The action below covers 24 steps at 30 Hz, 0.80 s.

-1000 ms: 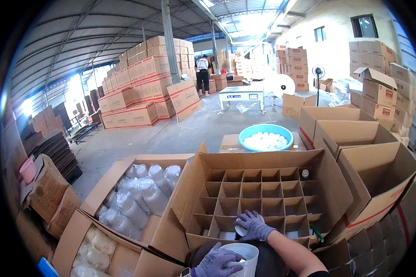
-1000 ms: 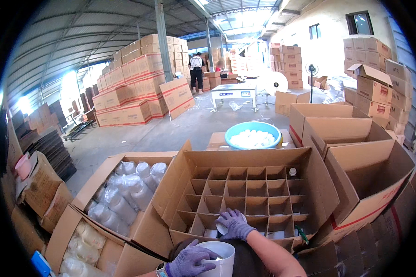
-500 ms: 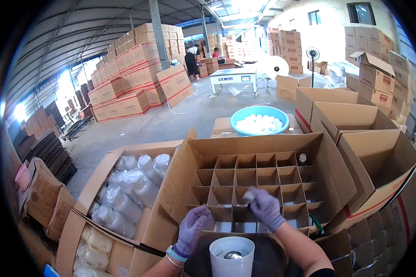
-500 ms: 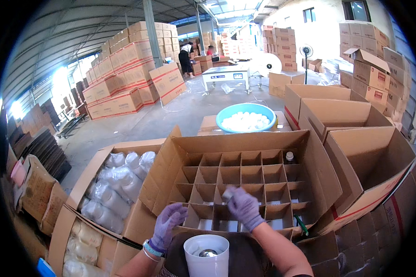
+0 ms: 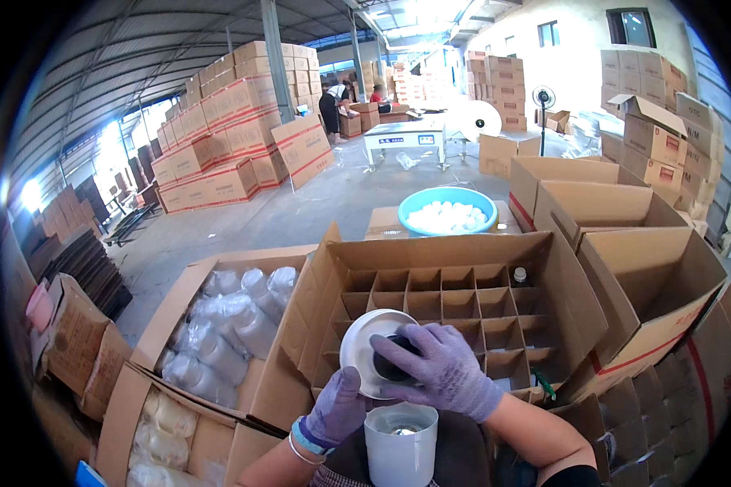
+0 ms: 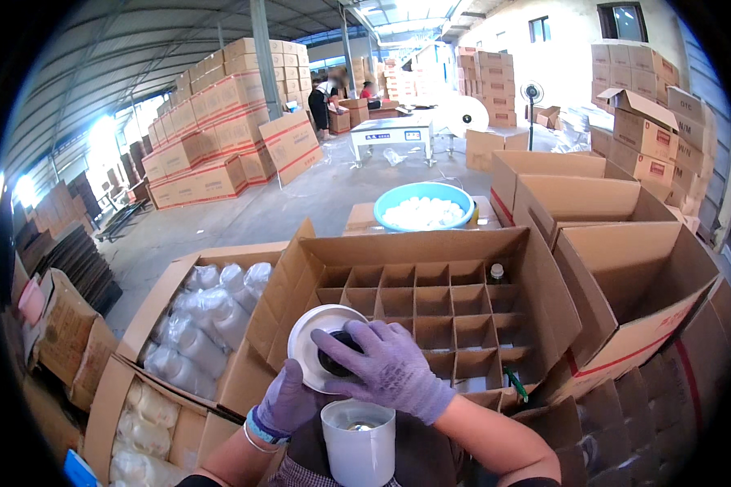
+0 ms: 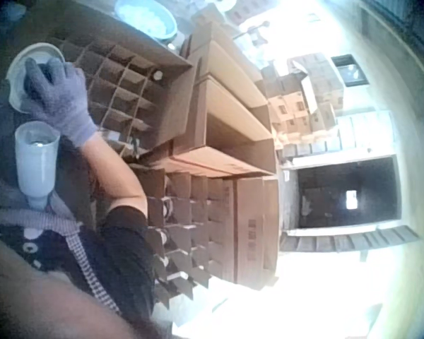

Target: The person assembles white plastic containers by inserting a black circular component into the opening and securing a white lid. They then place the assembled unit into a clear plastic bag and drop it into a cardboard box. The process is repeated for multiple units in a warehouse setting.

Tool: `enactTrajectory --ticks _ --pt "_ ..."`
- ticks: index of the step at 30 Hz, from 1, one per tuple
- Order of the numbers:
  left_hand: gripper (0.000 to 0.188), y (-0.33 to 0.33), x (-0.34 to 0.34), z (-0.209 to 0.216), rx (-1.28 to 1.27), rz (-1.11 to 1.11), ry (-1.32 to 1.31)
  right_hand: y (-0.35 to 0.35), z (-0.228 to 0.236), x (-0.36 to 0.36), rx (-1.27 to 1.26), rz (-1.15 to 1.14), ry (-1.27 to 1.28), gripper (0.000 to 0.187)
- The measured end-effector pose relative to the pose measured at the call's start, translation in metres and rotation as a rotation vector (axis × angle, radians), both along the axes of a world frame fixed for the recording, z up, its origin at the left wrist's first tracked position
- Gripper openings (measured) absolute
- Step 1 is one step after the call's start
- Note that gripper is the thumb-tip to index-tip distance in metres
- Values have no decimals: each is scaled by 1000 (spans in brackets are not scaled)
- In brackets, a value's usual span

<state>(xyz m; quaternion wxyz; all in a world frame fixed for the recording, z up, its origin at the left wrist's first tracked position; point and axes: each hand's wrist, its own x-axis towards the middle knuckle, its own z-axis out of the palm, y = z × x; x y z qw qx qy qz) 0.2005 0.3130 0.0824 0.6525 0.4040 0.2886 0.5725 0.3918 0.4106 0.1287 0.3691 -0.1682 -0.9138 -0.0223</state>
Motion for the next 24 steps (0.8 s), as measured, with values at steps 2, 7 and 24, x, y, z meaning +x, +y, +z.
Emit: enactTrajectory --ticks 2,7,24 --pt "92 -11 15 2 19 153 36 -1 -15 -2 -138 32 -37 64" --pt "64 -5 33 0 881 669 1407 23 -90 -5 -635 325 355 52" --pt "102 -39 20 -4 103 143 243 -31 -28 -8 -494 142 459 23"
